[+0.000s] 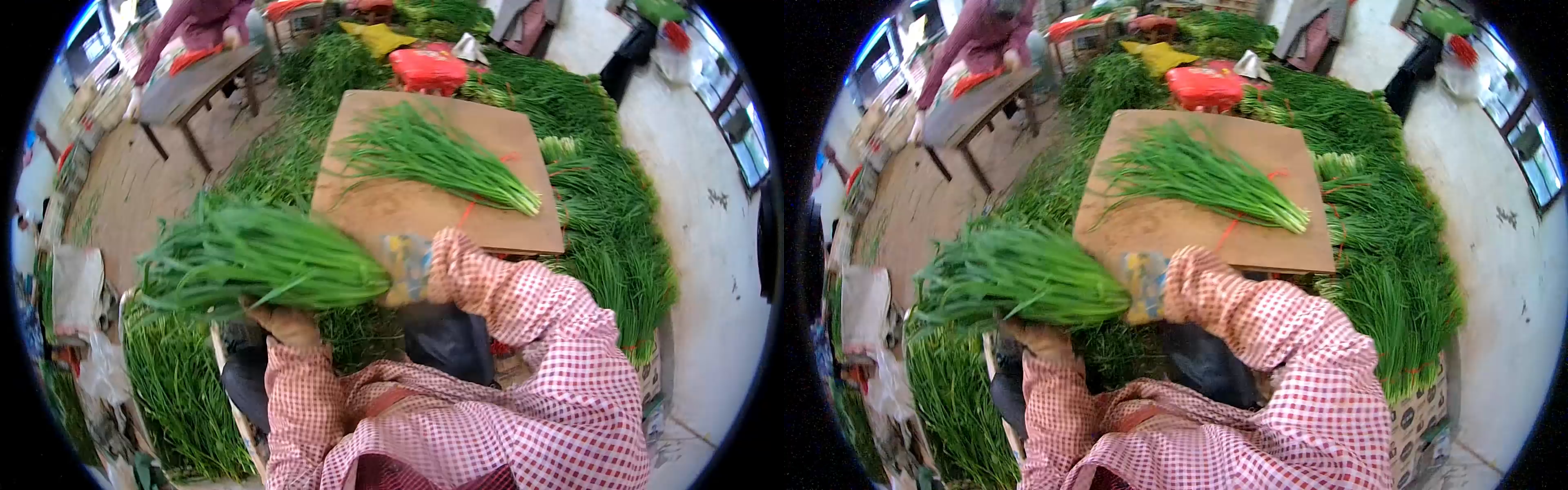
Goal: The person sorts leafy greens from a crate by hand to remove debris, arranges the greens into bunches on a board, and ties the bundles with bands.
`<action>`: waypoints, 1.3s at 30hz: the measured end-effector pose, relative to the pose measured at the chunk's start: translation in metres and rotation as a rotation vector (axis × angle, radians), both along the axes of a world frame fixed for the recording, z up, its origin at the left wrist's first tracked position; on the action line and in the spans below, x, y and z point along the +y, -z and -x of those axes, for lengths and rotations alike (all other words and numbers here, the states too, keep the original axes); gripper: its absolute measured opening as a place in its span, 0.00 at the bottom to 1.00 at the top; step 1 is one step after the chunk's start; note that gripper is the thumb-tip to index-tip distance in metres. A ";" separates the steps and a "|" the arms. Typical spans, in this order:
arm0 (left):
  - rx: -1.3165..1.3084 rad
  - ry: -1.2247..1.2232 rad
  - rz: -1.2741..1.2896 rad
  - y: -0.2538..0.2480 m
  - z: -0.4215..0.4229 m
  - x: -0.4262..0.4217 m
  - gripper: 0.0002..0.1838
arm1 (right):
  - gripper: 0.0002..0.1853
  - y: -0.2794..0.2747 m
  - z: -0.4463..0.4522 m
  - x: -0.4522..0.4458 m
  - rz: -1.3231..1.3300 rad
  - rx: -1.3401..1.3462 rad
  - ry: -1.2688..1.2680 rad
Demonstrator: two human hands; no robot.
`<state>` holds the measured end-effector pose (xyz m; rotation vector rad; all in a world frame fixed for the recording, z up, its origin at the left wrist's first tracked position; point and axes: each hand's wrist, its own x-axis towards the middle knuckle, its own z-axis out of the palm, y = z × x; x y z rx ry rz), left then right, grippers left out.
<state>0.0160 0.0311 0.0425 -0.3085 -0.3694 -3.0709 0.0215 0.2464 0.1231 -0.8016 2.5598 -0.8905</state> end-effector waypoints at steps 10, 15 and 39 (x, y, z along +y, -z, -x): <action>-0.254 -0.107 0.350 -0.081 0.168 0.136 0.29 | 0.45 -0.003 0.010 0.233 0.333 -0.062 0.968; -0.507 -0.184 0.663 -0.042 0.235 0.046 0.31 | 0.47 0.026 0.018 0.279 0.060 -0.171 0.985; 1.633 0.603 2.308 -0.073 0.160 0.365 0.59 | 0.52 0.028 0.025 0.307 0.199 -0.196 0.433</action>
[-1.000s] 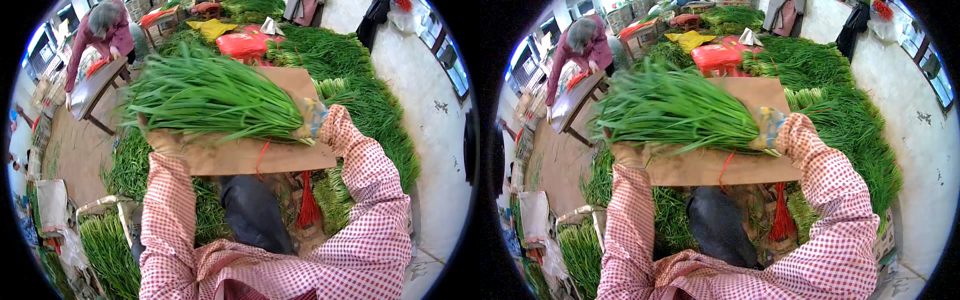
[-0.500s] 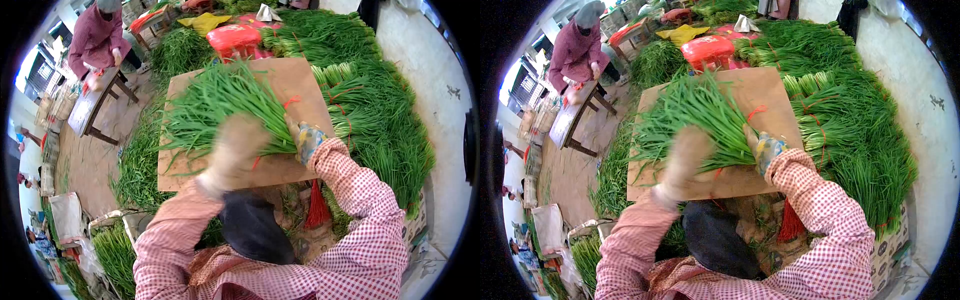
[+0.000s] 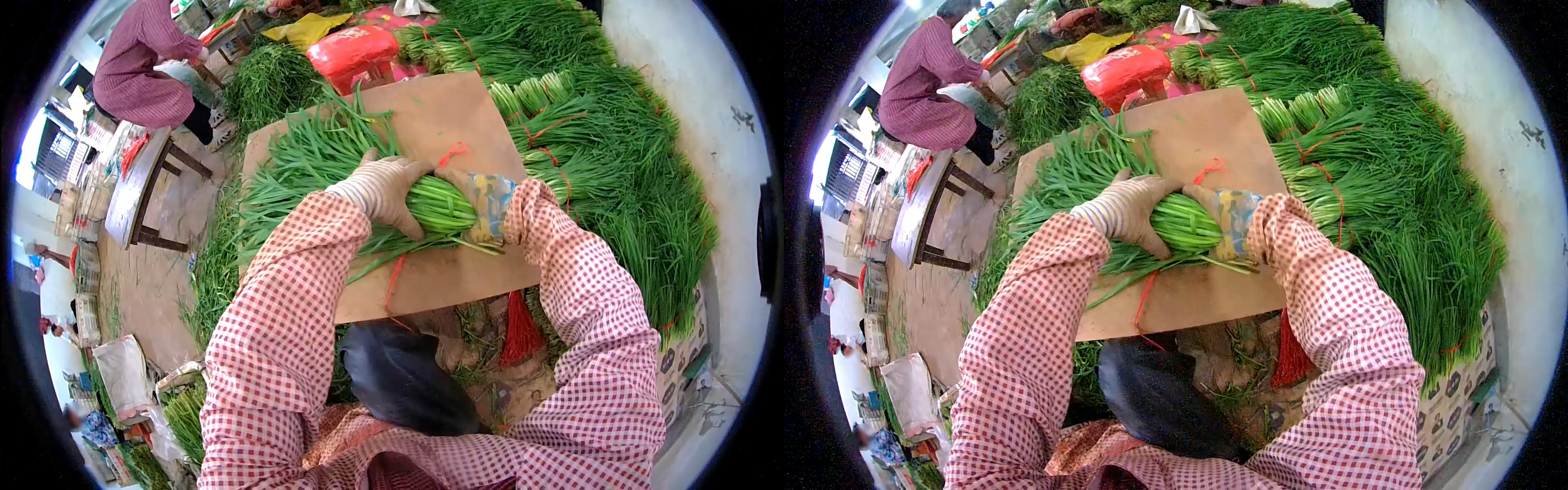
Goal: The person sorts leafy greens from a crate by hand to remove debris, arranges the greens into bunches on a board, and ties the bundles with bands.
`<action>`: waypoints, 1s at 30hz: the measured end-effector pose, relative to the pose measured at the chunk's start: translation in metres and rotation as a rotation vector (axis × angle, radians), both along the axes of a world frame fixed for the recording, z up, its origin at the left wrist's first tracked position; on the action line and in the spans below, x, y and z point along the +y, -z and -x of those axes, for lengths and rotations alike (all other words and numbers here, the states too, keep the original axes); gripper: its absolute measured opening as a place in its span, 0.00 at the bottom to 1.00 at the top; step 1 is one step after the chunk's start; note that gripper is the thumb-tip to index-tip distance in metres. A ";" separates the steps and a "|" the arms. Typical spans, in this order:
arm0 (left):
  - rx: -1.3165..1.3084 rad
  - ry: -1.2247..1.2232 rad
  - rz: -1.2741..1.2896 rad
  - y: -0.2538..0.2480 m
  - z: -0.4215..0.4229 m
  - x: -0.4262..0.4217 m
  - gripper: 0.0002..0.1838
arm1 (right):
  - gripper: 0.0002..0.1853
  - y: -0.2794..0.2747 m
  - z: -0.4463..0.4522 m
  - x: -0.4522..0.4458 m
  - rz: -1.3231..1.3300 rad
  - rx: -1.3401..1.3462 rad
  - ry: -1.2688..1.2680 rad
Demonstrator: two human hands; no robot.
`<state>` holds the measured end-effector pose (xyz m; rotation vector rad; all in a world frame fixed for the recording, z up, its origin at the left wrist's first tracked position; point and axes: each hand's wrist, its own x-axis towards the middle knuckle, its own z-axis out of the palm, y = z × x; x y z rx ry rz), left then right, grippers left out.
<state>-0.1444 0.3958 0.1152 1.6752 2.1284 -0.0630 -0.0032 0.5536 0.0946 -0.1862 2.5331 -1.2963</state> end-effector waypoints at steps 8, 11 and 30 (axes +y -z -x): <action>0.072 -0.252 -0.160 0.014 -0.037 -0.038 0.56 | 0.51 0.030 0.003 -0.004 -0.301 0.085 -0.071; 0.034 -0.232 -0.142 0.013 -0.026 -0.032 0.58 | 0.52 0.000 -0.008 -0.009 -0.593 0.083 0.007; 0.037 -0.281 -0.080 0.014 -0.030 -0.030 0.58 | 0.04 0.018 -0.038 -0.019 0.492 -0.021 0.511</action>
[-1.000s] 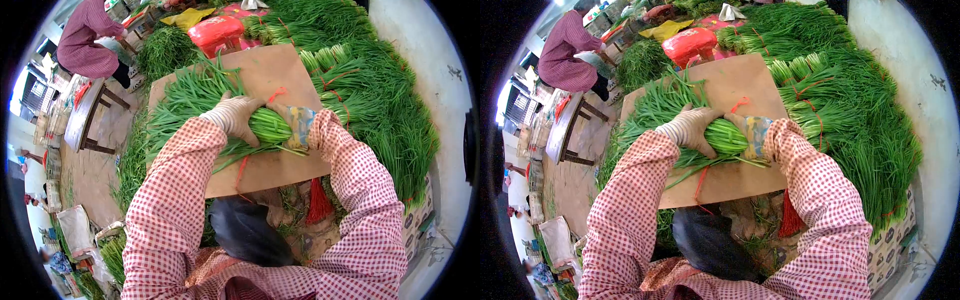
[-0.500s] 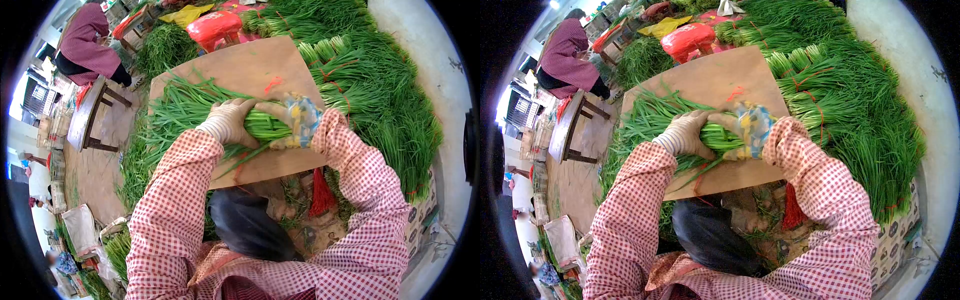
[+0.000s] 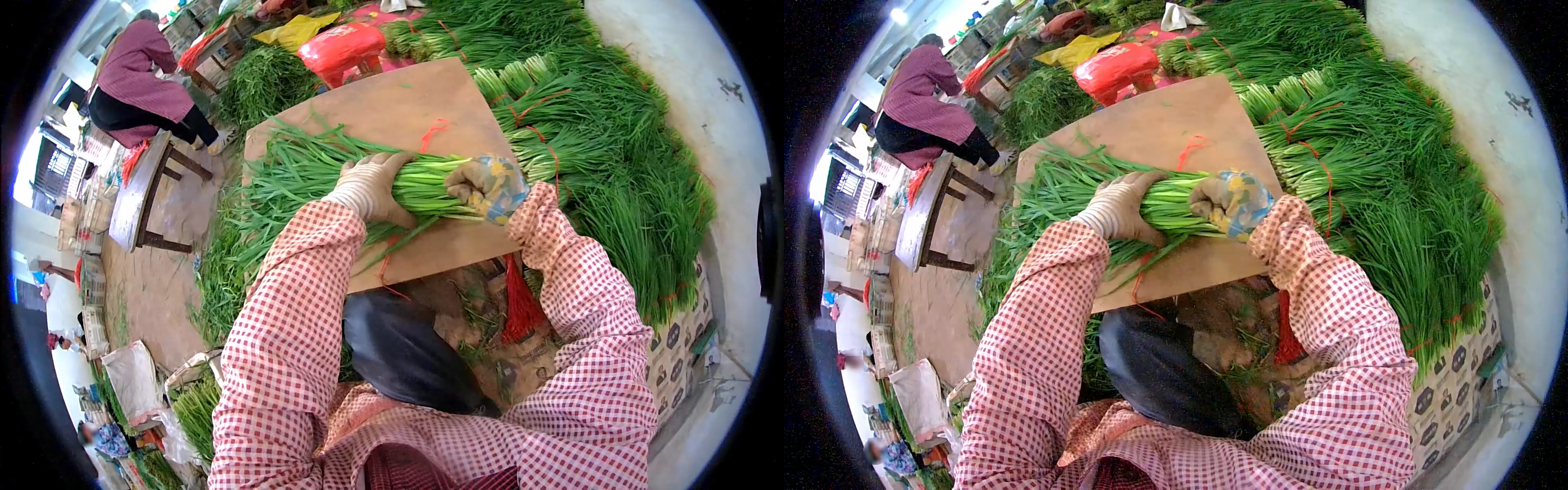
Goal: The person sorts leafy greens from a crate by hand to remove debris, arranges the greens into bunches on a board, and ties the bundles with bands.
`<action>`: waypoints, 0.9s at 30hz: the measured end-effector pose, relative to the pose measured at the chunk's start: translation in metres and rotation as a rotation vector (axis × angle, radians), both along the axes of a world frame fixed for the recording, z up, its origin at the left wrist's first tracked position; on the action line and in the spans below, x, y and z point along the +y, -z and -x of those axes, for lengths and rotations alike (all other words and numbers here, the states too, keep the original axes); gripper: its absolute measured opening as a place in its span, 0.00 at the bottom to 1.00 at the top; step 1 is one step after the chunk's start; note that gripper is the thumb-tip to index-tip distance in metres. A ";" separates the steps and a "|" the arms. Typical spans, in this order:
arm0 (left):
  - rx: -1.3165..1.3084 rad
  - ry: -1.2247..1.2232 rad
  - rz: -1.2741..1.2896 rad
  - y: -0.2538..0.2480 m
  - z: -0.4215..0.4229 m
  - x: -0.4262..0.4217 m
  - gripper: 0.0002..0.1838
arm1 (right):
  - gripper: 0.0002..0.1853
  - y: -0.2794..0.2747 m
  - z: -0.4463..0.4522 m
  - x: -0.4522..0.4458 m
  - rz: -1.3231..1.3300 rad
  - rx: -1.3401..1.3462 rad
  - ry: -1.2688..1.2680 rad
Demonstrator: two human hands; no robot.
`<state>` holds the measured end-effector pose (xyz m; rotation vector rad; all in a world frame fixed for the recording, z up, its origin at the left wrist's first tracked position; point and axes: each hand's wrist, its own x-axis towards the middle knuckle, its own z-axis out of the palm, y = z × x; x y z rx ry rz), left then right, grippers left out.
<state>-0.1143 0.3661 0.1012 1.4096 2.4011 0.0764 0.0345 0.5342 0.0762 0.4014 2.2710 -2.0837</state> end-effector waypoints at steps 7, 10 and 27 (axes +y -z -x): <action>0.007 0.020 -0.053 0.005 0.002 -0.004 0.59 | 0.11 -0.007 -0.114 0.027 -0.552 0.028 0.217; -0.006 0.039 -0.058 0.008 0.005 -0.004 0.59 | 0.11 -0.003 -0.180 0.022 -0.380 0.024 0.246; 0.292 0.088 -0.051 -0.020 -0.015 -0.007 0.71 | 0.37 0.096 -0.030 0.050 0.455 0.612 0.765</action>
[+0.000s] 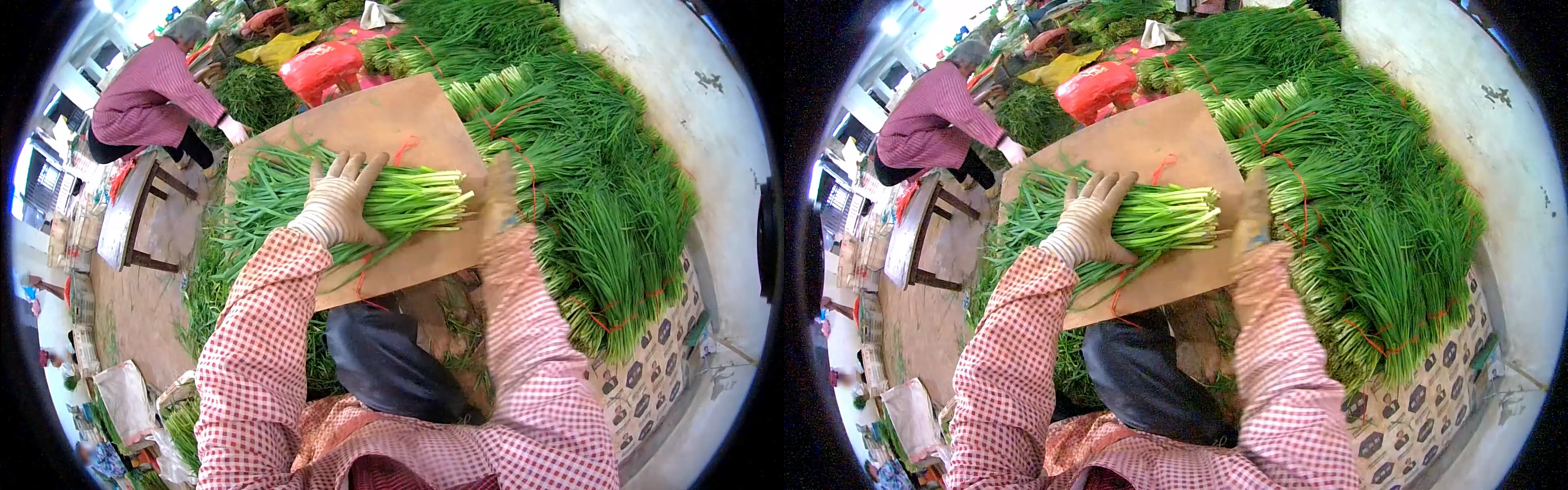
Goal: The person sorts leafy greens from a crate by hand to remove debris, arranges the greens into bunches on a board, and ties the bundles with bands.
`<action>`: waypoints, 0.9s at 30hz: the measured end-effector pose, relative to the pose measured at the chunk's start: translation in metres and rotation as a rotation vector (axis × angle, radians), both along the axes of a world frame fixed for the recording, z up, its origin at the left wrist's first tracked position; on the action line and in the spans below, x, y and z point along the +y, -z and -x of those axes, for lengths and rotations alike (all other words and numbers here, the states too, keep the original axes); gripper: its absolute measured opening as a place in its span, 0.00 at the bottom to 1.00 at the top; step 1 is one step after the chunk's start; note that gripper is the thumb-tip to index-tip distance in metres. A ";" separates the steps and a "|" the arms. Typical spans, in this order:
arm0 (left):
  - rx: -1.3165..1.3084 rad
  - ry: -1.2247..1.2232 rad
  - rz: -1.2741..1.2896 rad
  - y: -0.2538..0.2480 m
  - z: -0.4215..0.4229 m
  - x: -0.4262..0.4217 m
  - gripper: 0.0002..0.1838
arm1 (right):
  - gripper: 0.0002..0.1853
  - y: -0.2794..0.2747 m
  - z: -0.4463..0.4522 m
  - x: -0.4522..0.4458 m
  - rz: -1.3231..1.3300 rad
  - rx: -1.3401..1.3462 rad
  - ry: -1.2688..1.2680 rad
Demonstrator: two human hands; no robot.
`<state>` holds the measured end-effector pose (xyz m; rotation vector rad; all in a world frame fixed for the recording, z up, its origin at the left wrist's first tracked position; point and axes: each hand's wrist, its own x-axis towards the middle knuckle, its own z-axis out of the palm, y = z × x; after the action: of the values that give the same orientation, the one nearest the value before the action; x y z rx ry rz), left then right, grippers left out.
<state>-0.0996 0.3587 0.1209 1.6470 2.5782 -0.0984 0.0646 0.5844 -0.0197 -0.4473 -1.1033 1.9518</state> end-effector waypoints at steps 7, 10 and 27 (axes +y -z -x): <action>0.003 0.068 0.046 0.002 0.002 0.006 0.70 | 0.36 -0.010 0.029 -0.050 0.291 -0.239 -0.435; -0.032 0.072 0.094 0.006 0.006 0.010 0.69 | 0.36 -0.050 0.018 -0.049 0.386 -0.196 -0.524; -0.246 0.087 -0.223 0.014 0.011 -0.016 0.69 | 0.55 -0.117 0.076 -0.070 -1.353 -1.186 -0.802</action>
<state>-0.1105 0.3424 0.1072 1.7168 2.4037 0.3760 -0.0113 0.5140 0.0973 -0.3553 -3.3343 0.8017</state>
